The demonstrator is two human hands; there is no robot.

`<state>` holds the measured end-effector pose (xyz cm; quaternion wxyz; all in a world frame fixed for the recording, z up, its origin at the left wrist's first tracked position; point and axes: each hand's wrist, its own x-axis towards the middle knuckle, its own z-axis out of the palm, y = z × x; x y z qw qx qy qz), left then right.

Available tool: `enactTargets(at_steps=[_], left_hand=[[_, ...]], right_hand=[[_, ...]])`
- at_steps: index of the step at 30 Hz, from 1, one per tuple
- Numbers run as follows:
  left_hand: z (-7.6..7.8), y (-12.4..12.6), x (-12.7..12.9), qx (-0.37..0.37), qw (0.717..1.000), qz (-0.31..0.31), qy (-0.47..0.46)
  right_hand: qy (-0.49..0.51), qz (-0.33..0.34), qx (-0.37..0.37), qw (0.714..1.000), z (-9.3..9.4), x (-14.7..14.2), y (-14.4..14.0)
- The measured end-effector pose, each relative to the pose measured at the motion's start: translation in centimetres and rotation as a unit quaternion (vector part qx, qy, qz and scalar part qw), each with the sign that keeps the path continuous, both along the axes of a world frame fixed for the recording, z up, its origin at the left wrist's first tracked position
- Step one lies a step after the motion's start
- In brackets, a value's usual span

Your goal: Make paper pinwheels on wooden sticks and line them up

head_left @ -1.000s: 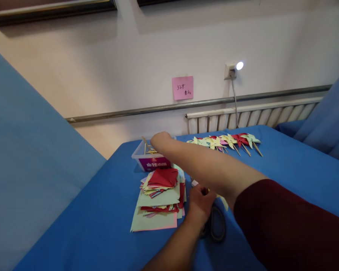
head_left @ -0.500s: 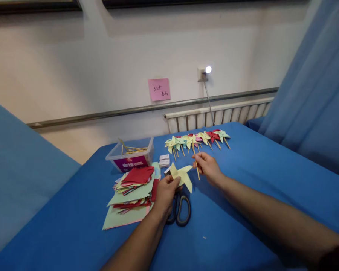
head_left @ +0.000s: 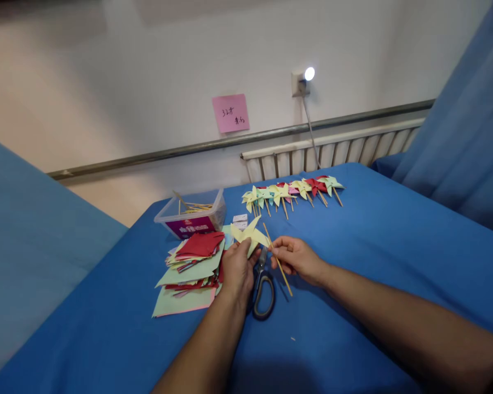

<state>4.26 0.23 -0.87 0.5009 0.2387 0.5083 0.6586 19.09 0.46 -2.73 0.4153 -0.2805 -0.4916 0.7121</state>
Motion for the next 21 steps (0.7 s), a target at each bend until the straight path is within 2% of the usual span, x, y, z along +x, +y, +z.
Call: enactTargets(at_steps=[5,8,11,15,21], left_hand=[[-0.3,0.4,-1.7,0.028,0.998,0.021,0.056],[-0.5,0.5,-1.9,0.032,0.997,0.007,0.064],[-0.9,0.1,-1.2,0.021,0.996,-0.026,0.084],[-1.2,-0.6,0.0,0.000,0.992,-0.056,0.115],[-0.9,-1.1,0.6,0.008,0.992,-0.080,0.094]], right_hand=[[-0.025,0.107,-0.004,0.994,-0.8,-0.4,-0.9],[-0.035,0.145,-0.006,0.989,-0.8,-0.6,-1.2],[-0.035,0.145,-0.009,0.989,-0.8,-0.7,-1.3],[-0.018,0.110,-0.011,0.994,-1.0,-0.7,-1.2],[0.009,0.090,-0.018,0.996,-1.1,-0.5,-1.3]])
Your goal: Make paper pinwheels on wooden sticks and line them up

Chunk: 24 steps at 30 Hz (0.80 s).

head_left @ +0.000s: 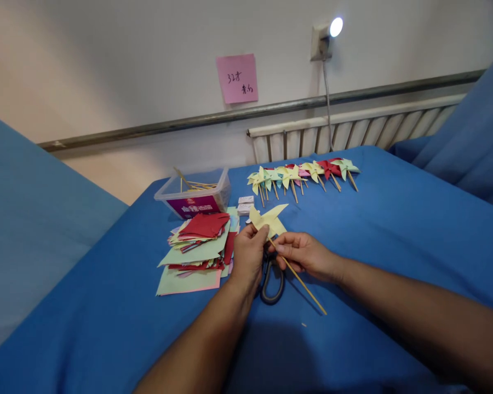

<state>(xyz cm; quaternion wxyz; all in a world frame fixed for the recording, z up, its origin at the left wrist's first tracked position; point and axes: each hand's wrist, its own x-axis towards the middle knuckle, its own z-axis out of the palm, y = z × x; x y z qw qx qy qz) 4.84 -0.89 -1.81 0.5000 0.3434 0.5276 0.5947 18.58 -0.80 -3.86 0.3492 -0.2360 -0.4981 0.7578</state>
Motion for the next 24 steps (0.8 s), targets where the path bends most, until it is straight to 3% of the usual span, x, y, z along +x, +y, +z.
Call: enactTargets(at_steps=[9,24], left_hand=[[-0.2,-0.2,0.0,-0.002,1.000,-0.001,-0.002],[-0.2,-0.4,0.1,0.002,0.999,0.010,0.049]], right_hand=[[-0.029,-0.082,0.008,0.996,1.2,0.3,0.0],[-0.028,-0.090,0.012,0.995,0.5,0.1,0.5]])
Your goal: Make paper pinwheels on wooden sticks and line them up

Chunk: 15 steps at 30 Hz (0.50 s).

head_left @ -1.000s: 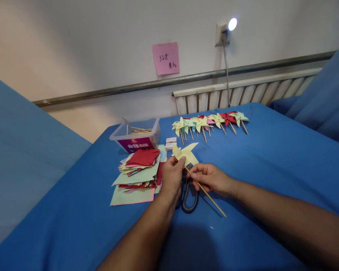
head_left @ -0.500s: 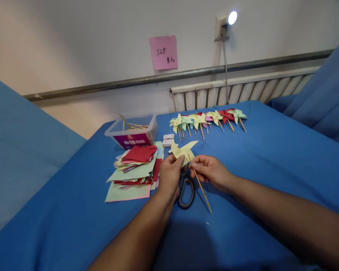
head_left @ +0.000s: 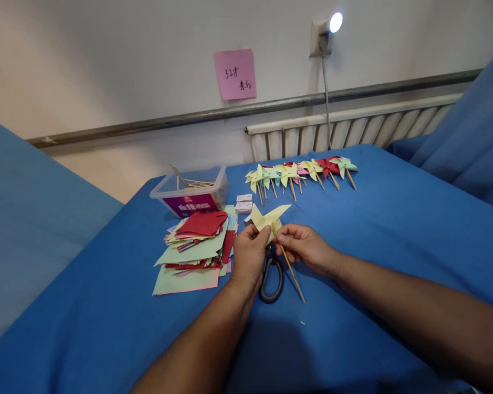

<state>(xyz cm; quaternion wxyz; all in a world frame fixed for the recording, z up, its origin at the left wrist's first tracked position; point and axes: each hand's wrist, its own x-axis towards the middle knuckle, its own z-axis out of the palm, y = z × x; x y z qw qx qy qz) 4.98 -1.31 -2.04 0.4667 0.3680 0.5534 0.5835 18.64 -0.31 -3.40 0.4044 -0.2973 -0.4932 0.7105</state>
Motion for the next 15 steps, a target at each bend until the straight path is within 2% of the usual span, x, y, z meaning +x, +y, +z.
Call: enactTargets(at_steps=[4,10,15], left_hand=[[0.13,-0.16,0.18,0.011,1.000,-0.001,0.021],[0.09,-0.28,0.64,0.015,1.000,-0.025,0.005],[0.44,-0.42,0.70,0.017,1.000,0.004,0.016]], right_hand=[[-0.007,-0.001,0.001,1.000,0.39,0.08,-0.18],[-0.005,0.001,0.007,1.000,0.41,0.09,-0.14],[0.001,0.002,0.015,1.000,0.18,0.14,-0.08]])
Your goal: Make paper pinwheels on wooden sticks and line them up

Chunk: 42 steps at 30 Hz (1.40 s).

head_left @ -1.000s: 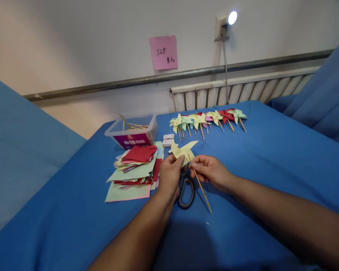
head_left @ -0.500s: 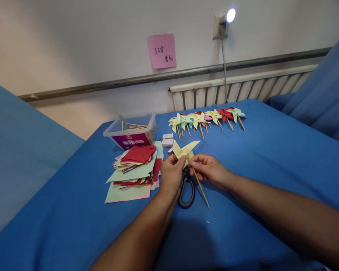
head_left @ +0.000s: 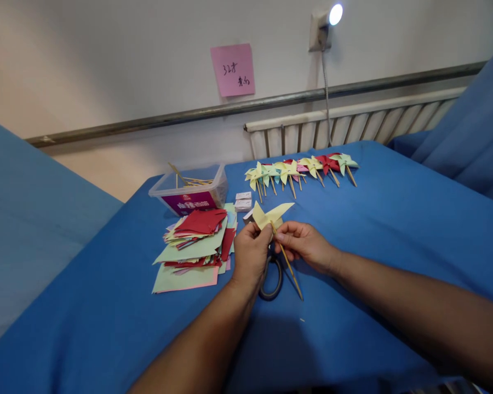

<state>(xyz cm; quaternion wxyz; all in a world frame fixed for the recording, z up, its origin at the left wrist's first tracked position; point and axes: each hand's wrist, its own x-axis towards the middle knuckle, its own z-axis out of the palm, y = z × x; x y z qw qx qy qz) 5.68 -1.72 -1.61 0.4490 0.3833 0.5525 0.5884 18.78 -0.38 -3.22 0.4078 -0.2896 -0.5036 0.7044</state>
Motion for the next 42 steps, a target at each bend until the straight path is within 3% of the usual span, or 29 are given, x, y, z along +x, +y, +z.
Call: enactTargets(at_steps=[42], left_hand=[[-0.30,0.18,-0.05,-0.010,0.999,-0.016,-0.046]], right_hand=[[-0.011,-0.035,-0.016,0.999,0.20,-0.27,-0.23]])
